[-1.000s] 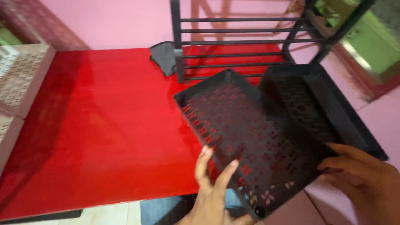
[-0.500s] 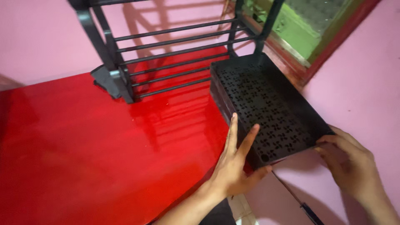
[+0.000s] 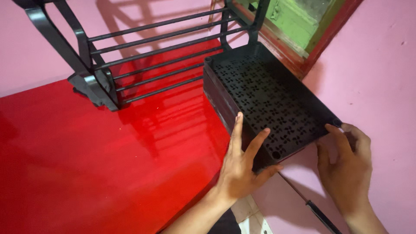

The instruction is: The person disassembles a white plastic two-tier shelf by removing the vertical support poles and stacking the trays. They then reassemble the shelf by inserting the poles back into the trays and stacking them. Finally, they wipe a black metal rack with a cloth.

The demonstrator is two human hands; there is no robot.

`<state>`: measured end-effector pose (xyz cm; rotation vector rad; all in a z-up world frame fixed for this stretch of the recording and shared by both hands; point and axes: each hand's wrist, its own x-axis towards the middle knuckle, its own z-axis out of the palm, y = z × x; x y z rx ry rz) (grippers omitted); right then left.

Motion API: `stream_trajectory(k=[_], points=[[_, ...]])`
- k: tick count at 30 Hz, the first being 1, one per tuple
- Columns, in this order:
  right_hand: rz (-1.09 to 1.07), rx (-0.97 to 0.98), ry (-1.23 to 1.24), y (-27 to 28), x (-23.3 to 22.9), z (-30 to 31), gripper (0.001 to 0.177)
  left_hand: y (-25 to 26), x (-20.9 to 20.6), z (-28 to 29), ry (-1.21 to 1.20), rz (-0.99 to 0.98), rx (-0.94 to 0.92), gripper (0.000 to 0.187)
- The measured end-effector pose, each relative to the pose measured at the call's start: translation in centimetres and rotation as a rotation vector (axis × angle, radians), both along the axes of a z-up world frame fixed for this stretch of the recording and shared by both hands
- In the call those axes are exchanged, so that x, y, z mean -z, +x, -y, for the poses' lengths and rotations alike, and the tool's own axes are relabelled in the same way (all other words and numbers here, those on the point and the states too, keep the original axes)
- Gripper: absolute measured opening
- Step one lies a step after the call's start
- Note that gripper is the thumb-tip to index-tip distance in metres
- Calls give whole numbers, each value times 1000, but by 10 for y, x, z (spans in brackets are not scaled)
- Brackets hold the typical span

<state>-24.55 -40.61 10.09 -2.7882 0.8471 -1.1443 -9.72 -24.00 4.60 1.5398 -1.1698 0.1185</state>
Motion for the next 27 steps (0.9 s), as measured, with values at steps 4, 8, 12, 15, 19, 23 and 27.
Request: stream_trajectory(k=[4, 8, 12, 15, 19, 23, 27], points=[[7, 3, 36, -5, 9, 9, 46, 0, -1, 3, 20, -6, 1, 88], [-16, -4, -12, -4, 13, 12, 46, 0, -7, 2, -87, -121, 49, 107], [-52, 11, -46, -5, 14, 13, 48, 2, -9, 0, 34, -174, 54, 108], [-51, 16, -58, -5, 13, 12, 47, 4, -8, -1, 31, -152, 56, 110], [-29, -14, -7, -5, 12, 9, 46, 2, -5, -1, -6, -146, 29, 121], [80, -102, -162, -3, 25, 7, 46, 4, -6, 1, 39, -249, 58, 140], [334, -300, -164, 0, 63, -2, 53, 10, -3, -3, 104, -274, 73, 136]])
